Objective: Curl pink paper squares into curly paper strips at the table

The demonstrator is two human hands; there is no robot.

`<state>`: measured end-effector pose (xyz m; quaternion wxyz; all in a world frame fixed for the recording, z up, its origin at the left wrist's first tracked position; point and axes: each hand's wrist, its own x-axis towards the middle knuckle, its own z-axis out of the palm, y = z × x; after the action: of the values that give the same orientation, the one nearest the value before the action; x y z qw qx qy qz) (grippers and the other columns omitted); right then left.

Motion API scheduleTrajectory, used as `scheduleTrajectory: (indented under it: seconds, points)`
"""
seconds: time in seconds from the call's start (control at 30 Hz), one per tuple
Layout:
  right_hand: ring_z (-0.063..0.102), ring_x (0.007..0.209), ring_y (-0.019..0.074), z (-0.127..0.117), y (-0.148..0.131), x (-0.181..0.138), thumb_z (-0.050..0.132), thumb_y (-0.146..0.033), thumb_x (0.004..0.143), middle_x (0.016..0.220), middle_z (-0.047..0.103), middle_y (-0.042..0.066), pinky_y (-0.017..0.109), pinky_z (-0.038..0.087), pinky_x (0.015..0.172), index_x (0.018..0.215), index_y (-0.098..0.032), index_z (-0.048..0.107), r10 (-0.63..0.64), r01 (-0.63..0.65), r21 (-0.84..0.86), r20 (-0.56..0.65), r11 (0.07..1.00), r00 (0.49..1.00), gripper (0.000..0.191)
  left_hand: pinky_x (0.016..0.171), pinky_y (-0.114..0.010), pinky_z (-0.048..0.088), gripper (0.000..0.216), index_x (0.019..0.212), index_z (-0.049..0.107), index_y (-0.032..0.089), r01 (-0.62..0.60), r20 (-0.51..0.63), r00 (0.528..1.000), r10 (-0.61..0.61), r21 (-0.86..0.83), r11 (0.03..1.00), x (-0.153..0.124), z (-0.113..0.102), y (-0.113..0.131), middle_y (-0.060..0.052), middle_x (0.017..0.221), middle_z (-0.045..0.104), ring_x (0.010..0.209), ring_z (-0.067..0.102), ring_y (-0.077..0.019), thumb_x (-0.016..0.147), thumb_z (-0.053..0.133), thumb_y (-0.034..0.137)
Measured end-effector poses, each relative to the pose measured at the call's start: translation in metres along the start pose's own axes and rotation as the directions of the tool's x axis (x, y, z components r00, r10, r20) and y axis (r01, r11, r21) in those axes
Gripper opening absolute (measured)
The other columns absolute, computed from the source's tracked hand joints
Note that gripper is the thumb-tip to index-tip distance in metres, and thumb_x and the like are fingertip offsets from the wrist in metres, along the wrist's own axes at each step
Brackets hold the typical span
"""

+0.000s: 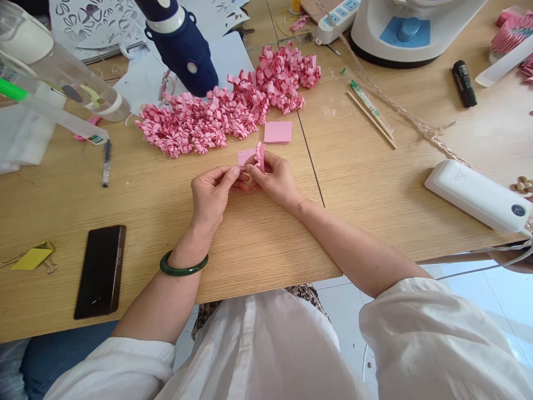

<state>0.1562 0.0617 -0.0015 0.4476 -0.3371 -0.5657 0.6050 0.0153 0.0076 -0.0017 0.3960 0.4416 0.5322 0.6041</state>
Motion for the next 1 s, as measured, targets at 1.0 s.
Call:
scheduleTrajectory:
  seconds: [1.0]
  points:
    - [0.054,0.059,0.0075,-0.0002,-0.0003,0.0005,0.066,-0.018,0.087,0.07,0.06,-0.002,0.02,0.048,0.055,0.079,-0.017,0.06,0.008,-0.007,-0.043,0.003,0.999,1.0,0.01,0.063,-0.023,0.059,0.025,0.082,0.078,0.018,0.018,-0.011,1.0,-0.018,0.06,0.998,0.0007,-0.0018,-0.0022,-0.002,0.074,0.076,0.056,0.067,-0.0103,0.079,0.08,0.043]
